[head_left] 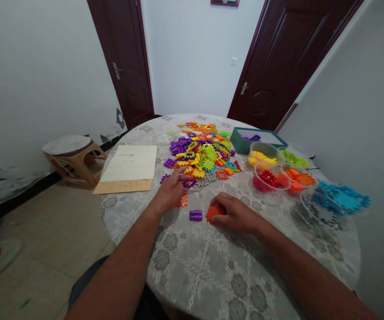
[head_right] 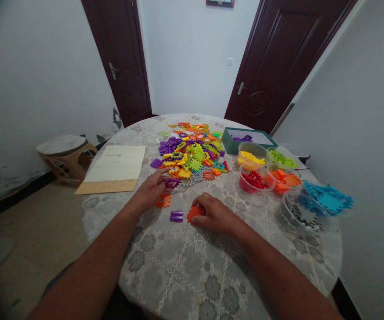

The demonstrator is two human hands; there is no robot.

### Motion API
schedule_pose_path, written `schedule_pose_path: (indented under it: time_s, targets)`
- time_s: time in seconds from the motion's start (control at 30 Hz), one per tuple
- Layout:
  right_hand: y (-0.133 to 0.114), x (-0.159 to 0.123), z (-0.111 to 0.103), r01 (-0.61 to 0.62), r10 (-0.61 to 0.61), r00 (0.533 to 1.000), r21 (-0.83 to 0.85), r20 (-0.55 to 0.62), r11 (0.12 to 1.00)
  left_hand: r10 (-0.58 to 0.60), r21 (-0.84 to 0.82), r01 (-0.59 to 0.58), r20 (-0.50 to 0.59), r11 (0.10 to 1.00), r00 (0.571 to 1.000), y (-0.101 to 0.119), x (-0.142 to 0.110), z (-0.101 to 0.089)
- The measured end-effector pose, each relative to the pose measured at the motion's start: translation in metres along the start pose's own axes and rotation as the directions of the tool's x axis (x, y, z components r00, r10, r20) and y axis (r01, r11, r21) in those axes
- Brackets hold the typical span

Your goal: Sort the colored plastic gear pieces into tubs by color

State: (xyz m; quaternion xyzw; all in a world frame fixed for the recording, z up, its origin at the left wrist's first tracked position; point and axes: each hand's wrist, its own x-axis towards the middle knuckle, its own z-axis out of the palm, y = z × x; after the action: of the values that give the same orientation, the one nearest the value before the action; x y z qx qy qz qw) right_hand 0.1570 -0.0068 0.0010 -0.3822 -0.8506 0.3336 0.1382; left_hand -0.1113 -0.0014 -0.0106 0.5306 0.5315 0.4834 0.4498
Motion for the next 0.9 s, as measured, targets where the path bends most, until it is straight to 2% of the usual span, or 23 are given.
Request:
schedule_pose_path:
  time_s: [0.1, 0.2, 0.3, 0.37, 0.47, 0.57, 0.77, 0.9]
  targets:
    - [0.010, 0.001, -0.001, -0.020, 0.019, 1.000, 0.147, 0.012, 0.989, 0.089, 0.272, -0.097, 0.042, 0.958, 0.995, -0.006, -0.001, -0.001]
    - [0.024, 0.005, -0.001, -0.034, 0.034, 0.999, 0.332, 0.006, 0.943, 0.201, 0.522, -0.191, 0.037, 0.832, 0.979, -0.008, -0.003, -0.005]
    - [0.038, 0.012, 0.000, -0.062, 0.143, 0.981, 0.489, -0.132, 0.870, 0.285, 0.695, -0.253, 0.071, 0.673, 0.956, -0.004, -0.007, -0.011]
    - [0.044, 0.017, 0.000, -0.083, 0.245, 0.942, 0.545, -0.231, 0.834, 0.264, 0.775, -0.260, 0.125, 0.576, 0.956, 0.001, -0.011, -0.015]
    - [0.048, 0.020, -0.001, -0.099, 0.337, 0.886, 0.580, -0.318, 0.809, 0.134, 0.841, -0.233, 0.191, 0.489, 0.972, 0.010, -0.018, -0.019]
    - [0.049, 0.022, -0.001, -0.103, 0.386, 0.857, 0.620, -0.342, 0.777, 0.039, 0.868, -0.219, 0.225, 0.446, 0.974, 0.016, -0.023, -0.021]
    - [0.056, 0.025, 0.002, -0.086, 0.431, 0.840, 0.702, -0.330, 0.707, 0.042, 0.844, -0.247, 0.258, 0.477, 0.965, 0.013, -0.024, -0.027]
    - [0.055, 0.025, 0.001, -0.076, 0.446, 0.836, 0.738, -0.319, 0.670, 0.006, 0.862, -0.275, 0.301, 0.427, 0.954, 0.017, -0.024, -0.027]
